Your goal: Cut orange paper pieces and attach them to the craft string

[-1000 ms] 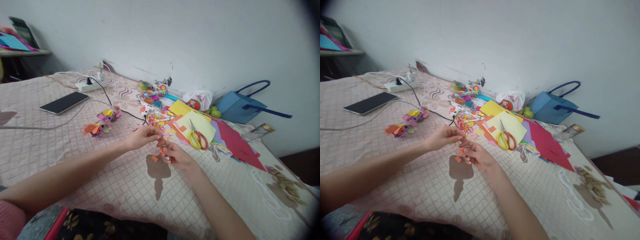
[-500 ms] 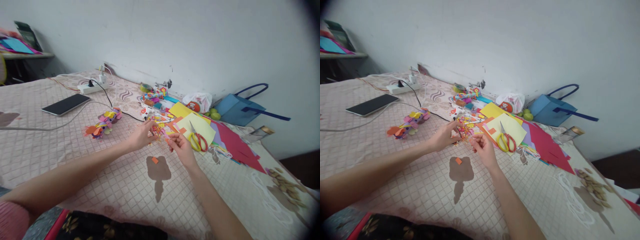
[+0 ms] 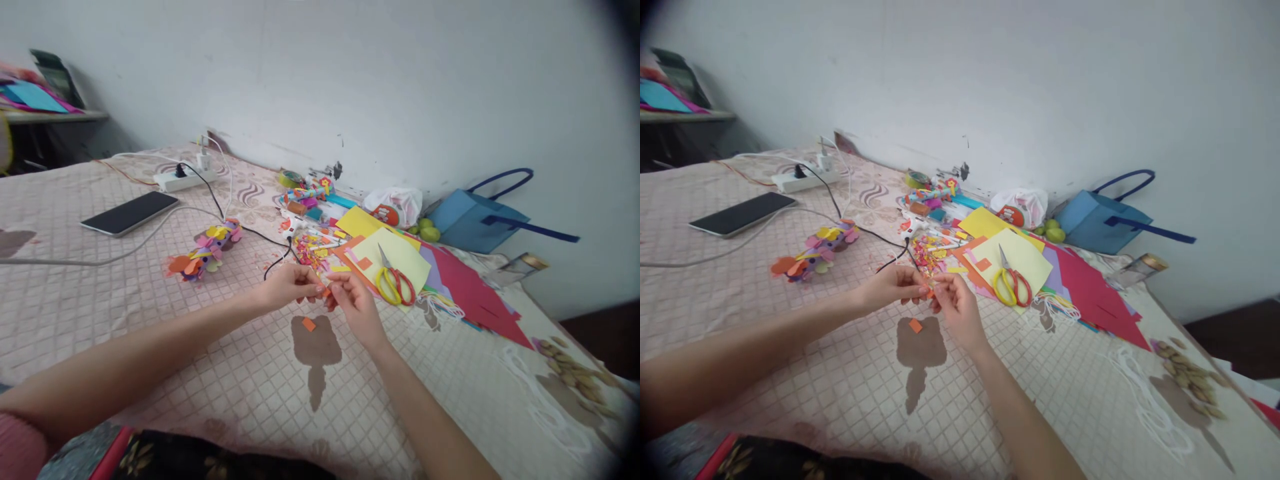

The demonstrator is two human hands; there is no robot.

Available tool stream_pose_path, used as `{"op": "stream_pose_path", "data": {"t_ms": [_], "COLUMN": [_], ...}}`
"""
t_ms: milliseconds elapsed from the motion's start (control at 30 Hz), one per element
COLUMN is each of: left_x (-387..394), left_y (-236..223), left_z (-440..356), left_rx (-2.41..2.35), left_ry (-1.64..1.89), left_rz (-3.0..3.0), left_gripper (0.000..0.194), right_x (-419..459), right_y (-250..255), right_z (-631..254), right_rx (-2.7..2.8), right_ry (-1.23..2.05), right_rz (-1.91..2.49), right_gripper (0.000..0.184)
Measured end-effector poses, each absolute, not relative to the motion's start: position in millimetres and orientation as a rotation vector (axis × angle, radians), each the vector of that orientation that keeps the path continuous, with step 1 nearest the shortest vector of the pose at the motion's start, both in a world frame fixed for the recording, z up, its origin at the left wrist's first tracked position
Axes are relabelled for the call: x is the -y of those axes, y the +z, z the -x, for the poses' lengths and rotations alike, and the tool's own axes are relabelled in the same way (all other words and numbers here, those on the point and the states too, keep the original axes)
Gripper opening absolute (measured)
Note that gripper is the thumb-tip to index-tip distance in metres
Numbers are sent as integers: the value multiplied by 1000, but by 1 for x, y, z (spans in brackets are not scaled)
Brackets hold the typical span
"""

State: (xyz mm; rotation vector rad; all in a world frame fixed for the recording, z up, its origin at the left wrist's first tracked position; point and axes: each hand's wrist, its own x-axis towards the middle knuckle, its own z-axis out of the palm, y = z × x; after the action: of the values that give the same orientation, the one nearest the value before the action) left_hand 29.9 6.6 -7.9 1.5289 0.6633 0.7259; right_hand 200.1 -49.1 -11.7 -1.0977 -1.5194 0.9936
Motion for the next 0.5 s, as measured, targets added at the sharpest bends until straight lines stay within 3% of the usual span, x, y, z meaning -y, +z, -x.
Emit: {"op": "stream_pose_path", "data": {"t_ms": [200,500], "left_x": [-4,-6], "left_y": [-3,-4], "left_z": [-29,-27], "left_rx": [-711,-683], "left_ry": [751,714], "left_rz": [-1512,-1512], "left_gripper": [26,22], "right_x": [48,50], "right_y": [-11,-14], "right_z": [-201,-200], "right_rx": [1525,1559], "right_ry": [1086,972], "right_rz": [1135,1190], "right_gripper": [22,17]}}
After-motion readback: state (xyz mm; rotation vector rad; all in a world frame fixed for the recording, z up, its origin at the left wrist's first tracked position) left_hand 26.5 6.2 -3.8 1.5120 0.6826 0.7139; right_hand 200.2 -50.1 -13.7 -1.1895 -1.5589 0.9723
